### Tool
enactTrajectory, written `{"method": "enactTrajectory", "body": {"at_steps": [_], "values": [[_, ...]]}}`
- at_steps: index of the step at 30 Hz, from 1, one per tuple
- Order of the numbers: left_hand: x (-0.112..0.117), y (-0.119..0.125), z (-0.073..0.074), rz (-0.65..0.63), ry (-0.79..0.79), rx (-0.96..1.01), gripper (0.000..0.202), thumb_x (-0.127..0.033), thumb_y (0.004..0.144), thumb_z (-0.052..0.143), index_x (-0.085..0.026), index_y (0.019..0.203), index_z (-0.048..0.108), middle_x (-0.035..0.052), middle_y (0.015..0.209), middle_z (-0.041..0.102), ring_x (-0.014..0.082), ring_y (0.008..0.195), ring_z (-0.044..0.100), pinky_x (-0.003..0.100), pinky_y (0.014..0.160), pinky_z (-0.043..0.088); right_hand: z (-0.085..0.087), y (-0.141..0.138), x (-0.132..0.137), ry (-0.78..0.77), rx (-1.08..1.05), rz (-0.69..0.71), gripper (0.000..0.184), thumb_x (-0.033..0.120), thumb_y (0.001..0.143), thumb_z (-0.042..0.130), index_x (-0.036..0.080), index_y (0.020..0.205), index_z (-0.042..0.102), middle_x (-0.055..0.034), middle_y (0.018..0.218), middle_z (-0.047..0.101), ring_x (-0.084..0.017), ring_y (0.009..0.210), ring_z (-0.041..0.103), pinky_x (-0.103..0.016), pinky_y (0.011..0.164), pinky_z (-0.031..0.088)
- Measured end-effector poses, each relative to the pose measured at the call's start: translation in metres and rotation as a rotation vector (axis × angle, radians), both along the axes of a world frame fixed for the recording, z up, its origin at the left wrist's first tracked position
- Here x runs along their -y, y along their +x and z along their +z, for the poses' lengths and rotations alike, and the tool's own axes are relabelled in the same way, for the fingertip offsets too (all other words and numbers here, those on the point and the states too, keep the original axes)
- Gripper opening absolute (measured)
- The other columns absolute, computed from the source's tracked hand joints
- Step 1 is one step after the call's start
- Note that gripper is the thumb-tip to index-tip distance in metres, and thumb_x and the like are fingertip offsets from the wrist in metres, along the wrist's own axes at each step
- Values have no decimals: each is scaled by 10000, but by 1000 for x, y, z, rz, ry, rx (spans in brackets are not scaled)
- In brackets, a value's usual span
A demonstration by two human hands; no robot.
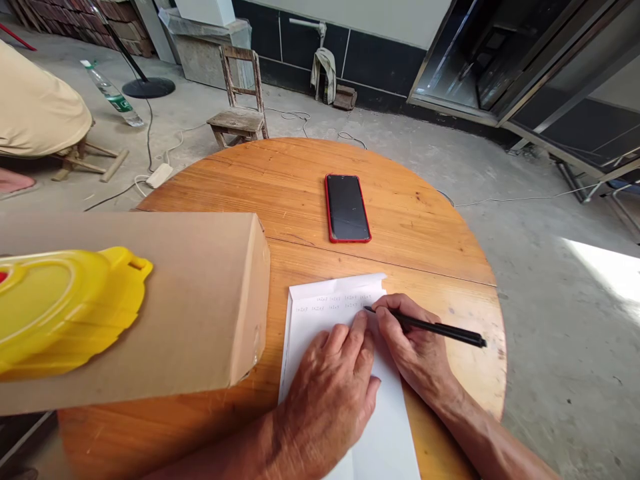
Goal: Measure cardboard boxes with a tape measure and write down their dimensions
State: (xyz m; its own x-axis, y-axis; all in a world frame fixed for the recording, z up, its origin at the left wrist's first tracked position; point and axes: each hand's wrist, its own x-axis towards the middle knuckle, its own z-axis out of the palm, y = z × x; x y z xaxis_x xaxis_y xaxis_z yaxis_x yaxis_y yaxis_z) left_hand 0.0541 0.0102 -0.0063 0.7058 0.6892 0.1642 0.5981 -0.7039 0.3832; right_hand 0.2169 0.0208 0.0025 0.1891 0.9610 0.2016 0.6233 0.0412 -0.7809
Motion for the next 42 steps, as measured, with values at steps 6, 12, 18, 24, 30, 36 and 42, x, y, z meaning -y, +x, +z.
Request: {"method": "enactTrajectory", "body": {"at_steps": [6, 12, 18, 24, 30, 36, 42], "values": [[0, 1, 0, 5, -3, -5, 465, -246, 937, 521, -96, 1375, 482, 129, 1497, 453, 275, 1143, 523, 427, 934, 491, -2, 0, 0, -2, -25, -2, 134, 201, 892, 540, 201, 790, 626, 36, 644, 596, -106, 552, 513, -230, 543, 430], [-1, 0, 0, 0, -10, -8, 458, -262, 929, 545, -96, 1354, 501, 131, 1492, 460, 277, 1137, 521, 433, 931, 493, 1, 0, 0, -2, -56, -19, 135, 190, 876, 536, 201, 766, 614, 45, 615, 570, -95, 519, 477, -213, 508, 414], [-1, -1, 0, 3, -27, -1, 475, -280, 934, 546, -114, 1374, 484, 95, 1508, 449, 265, 1133, 515, 420, 935, 486, -2, 6, 4, -14, -171, -67, 121, 230, 905, 543, 210, 815, 621, 65, 583, 506, -81, 459, 383, -203, 423, 341], [-1, 0, -1, 9, -22, -23, 457, -284, 945, 528, -120, 1370, 495, 95, 1500, 460, 271, 1156, 508, 425, 946, 477, -4, 6, 3, -3, -161, -60, 116, 226, 900, 547, 205, 814, 621, 55, 610, 541, -85, 497, 426, -203, 476, 385], [0, 0, 0, 14, -4, -25, 449, -290, 947, 522, -119, 1362, 509, 94, 1501, 461, 272, 1152, 512, 427, 939, 481, -4, 4, 1, -6, -147, -55, 111, 210, 890, 549, 206, 809, 624, 60, 608, 546, -78, 483, 416, -198, 469, 376], [0, 1, 0, 20, 2, -15, 466, -289, 941, 531, -112, 1371, 501, 91, 1492, 472, 267, 1135, 521, 420, 920, 492, -3, 4, 1, -11, -136, -40, 127, 204, 885, 542, 202, 785, 620, 54, 610, 550, -82, 484, 422, -202, 461, 375], [-1, 0, 1, 16, 12, -12, 468, -265, 934, 530, -109, 1374, 500, 95, 1488, 477, 267, 1127, 525, 425, 916, 497, -3, 3, 1, -7, -99, -34, 129, 198, 887, 540, 198, 788, 624, 51, 609, 554, -86, 504, 442, -204, 484, 392]]}}
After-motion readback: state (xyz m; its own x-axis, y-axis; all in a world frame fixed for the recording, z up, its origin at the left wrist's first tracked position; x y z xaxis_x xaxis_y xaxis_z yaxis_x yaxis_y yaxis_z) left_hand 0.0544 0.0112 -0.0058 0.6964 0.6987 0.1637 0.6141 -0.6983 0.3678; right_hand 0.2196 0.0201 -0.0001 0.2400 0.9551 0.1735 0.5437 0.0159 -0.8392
